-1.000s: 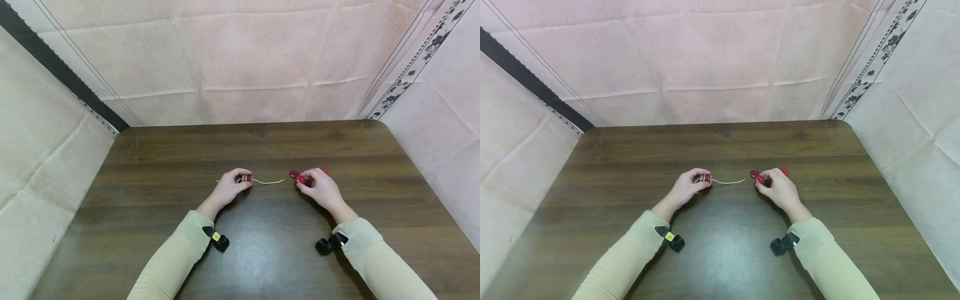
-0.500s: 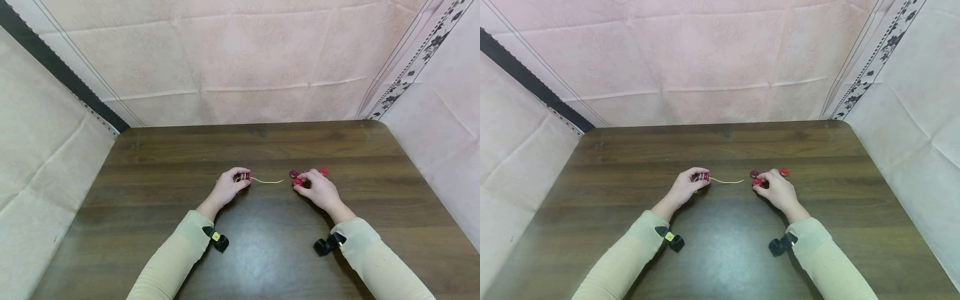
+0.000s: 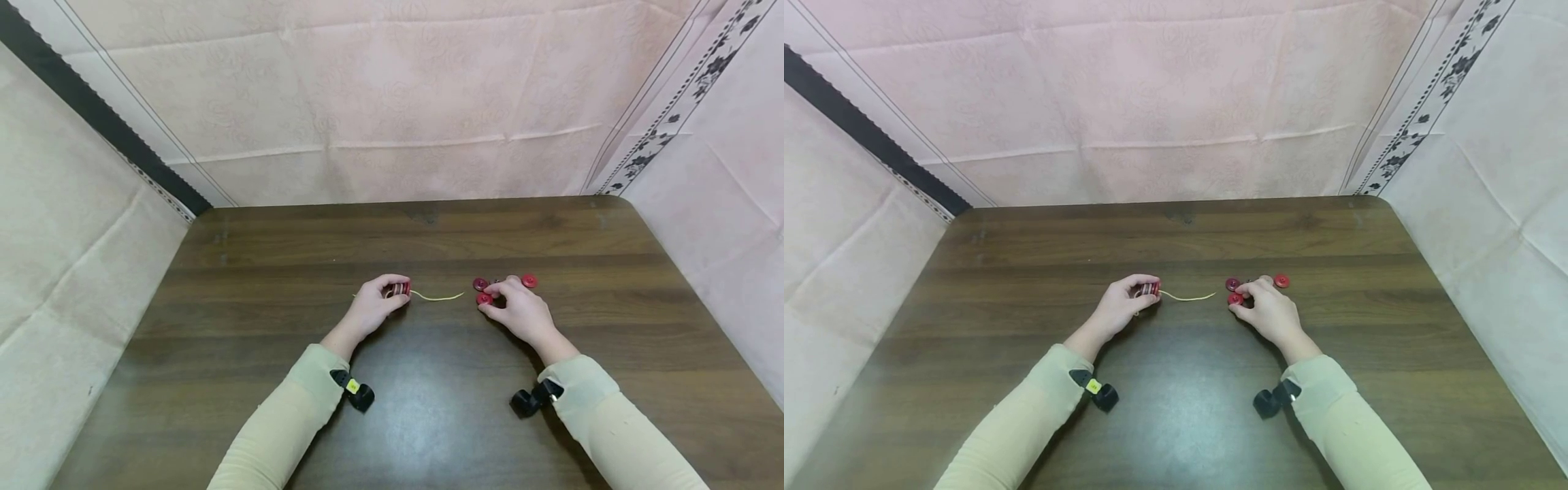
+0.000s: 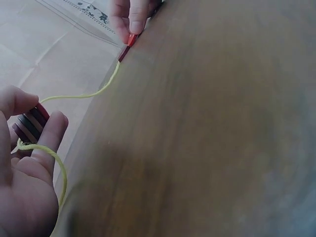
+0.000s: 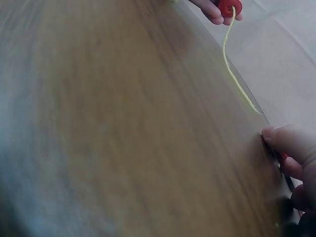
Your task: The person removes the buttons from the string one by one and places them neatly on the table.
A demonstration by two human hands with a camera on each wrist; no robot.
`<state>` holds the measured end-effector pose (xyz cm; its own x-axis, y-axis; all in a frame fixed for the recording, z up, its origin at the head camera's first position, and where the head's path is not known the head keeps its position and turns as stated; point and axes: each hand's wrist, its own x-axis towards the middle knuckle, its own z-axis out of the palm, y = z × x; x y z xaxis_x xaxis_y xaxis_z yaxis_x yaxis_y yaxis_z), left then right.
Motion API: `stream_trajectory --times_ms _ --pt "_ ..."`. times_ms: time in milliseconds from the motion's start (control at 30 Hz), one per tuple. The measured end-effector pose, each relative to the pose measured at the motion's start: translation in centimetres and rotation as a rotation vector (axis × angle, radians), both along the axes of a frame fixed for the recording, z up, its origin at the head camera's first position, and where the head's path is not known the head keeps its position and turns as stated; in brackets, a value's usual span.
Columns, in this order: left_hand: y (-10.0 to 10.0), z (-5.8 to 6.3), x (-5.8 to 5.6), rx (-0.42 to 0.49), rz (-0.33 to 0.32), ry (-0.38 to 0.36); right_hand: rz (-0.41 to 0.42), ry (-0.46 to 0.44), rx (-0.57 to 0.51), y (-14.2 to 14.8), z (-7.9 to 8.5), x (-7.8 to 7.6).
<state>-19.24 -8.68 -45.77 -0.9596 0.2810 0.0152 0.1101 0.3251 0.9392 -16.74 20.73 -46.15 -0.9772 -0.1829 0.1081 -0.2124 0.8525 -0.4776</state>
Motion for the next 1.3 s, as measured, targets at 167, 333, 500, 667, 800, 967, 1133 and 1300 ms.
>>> stream_trajectory --times_ms 167,333,500,667,800,967,1133,1300 --pt "0.1 -0.1 0.0 0.010 0.000 0.002 0.001 -0.009 0.009 0.0 0.0 0.0" --pt "0.1 -0.1 0.0 0.016 -0.002 -0.003 0.001 -0.010 0.008 0.0 -0.1 0.1" --pt "0.1 -0.1 0.1 0.020 -0.001 -0.009 0.005 -0.005 0.000 0.1 -0.2 0.2" --pt "0.2 0.0 0.1 0.020 0.001 -0.010 -0.001 0.009 -0.041 0.0 -0.2 0.3" --pt "0.2 0.0 0.1 0.016 0.000 -0.009 0.001 0.052 -0.078 -0.4 0.0 0.4" --pt "0.2 0.0 0.0 0.011 -0.002 0.002 0.019 0.111 -0.111 -1.5 0.2 0.3" --pt "0.2 0.0 0.0 0.009 -0.001 0.013 0.042 0.142 -0.150 -2.8 0.3 0.3" --pt "0.2 0.0 0.0 0.005 -0.004 0.019 0.079 0.148 -0.176 -4.1 0.2 0.1"
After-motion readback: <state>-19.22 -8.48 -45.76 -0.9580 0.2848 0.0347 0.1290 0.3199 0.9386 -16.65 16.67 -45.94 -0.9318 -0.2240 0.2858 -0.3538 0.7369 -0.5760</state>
